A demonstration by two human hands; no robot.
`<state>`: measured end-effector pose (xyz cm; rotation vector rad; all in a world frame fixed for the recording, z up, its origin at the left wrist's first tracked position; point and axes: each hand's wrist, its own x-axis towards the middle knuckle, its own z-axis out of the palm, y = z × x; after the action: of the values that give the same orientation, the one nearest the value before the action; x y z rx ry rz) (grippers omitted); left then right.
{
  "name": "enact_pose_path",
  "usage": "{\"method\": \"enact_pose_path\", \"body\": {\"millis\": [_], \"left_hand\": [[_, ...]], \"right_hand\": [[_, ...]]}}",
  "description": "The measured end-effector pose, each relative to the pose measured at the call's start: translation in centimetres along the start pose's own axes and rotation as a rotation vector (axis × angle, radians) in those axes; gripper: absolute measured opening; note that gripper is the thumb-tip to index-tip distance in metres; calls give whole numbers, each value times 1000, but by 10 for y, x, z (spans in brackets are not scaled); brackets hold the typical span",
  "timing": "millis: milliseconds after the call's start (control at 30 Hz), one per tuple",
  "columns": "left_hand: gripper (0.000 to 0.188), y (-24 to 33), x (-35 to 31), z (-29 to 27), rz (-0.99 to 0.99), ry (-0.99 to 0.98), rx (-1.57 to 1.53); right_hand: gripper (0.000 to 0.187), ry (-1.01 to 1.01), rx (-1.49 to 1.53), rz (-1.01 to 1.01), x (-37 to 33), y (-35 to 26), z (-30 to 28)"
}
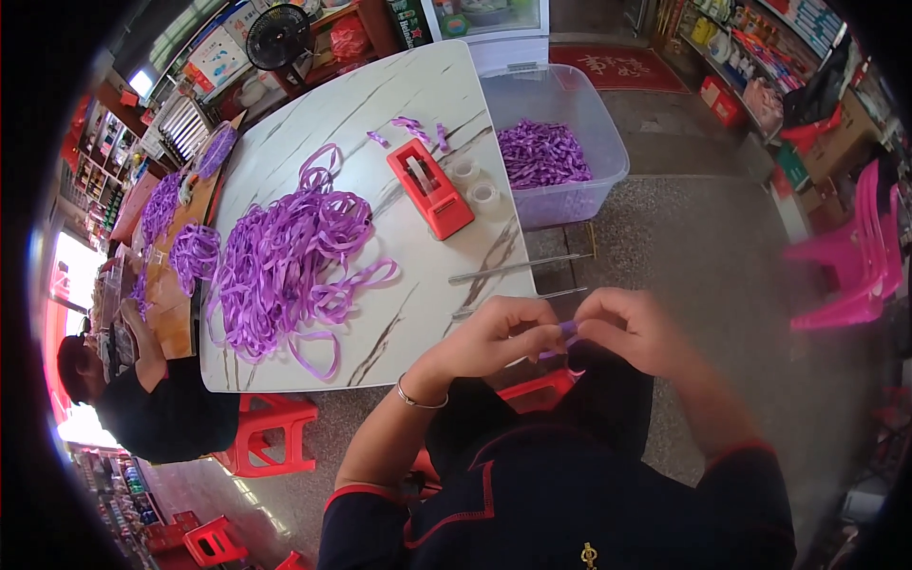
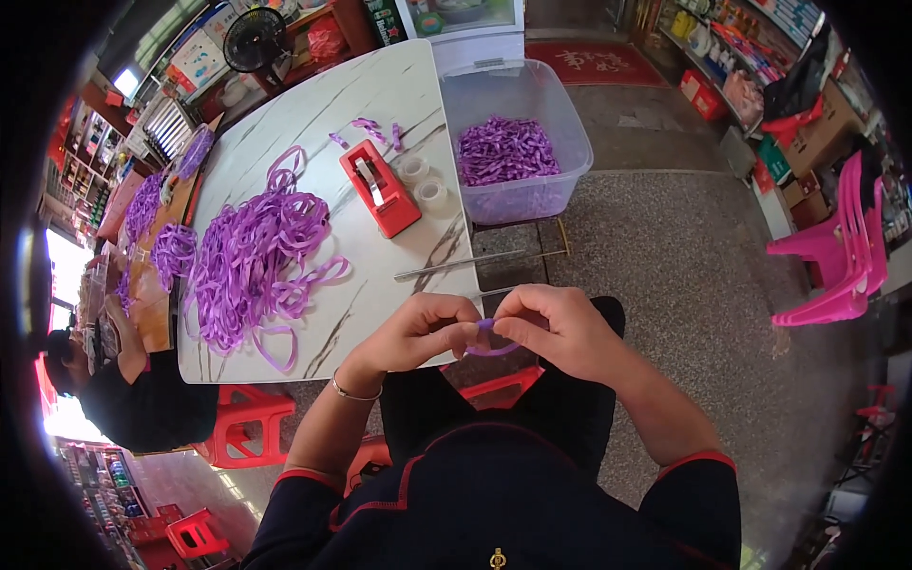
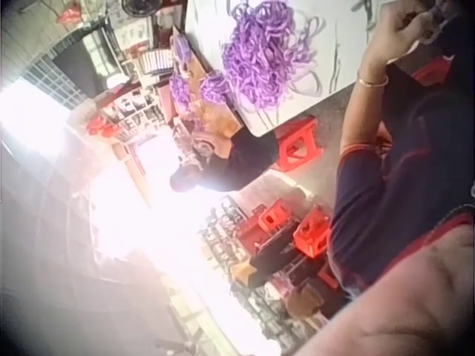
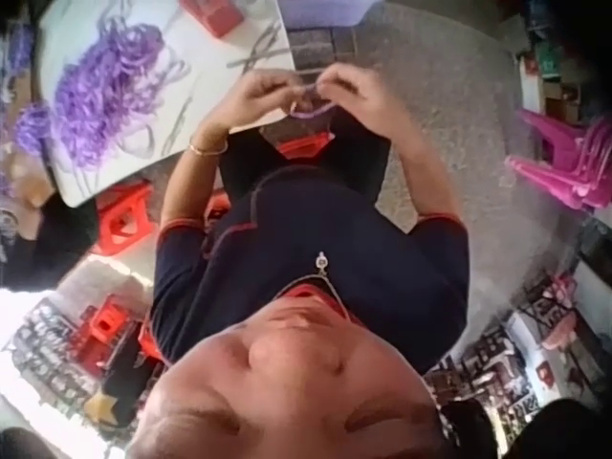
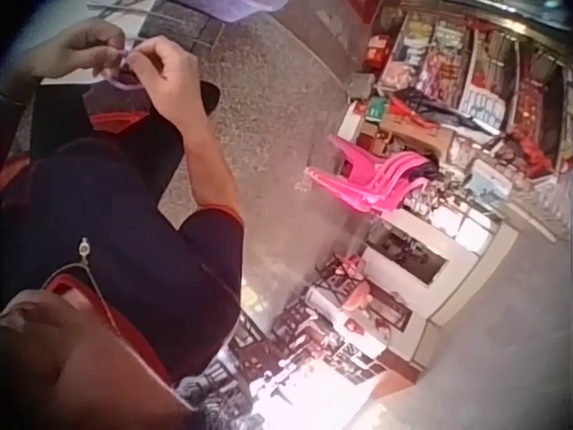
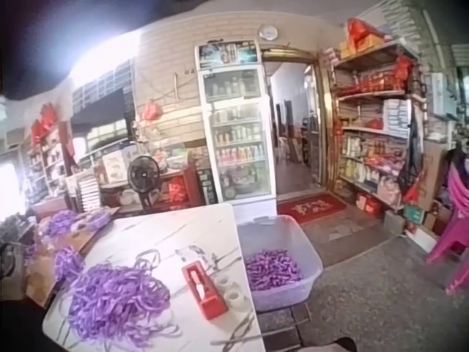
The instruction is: Making small decorative bows from purple ribbon using manual folding, scissors, and a tape dispenser.
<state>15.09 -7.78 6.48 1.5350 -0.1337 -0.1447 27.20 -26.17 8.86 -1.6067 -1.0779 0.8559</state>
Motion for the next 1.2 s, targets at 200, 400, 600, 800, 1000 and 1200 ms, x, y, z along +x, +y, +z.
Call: {"method": "enact_pose_path", "body": {"millis": [200,400,600,800,1000,1200], "left_hand": [[13,-1,10,-3,204,-181,257],[14,-26,30,-9,375,-20,576],[17,-56,53,-36,47,444,595],[19,-86,68,-45,21,578,545],[16,-90,77,-43,78,607,613],[13,-86,80,-42,60,579,850]], "right_hand": [[16,-241,324,143,-1,24,-8],[13,-193,355,277,-14,56,-15],[13,471,273,317,-11,139,-25],[13,553,459,73,43,165,2],[12,465,470,18,61,182,31],[11,542,553,39,60,168,57]]}}
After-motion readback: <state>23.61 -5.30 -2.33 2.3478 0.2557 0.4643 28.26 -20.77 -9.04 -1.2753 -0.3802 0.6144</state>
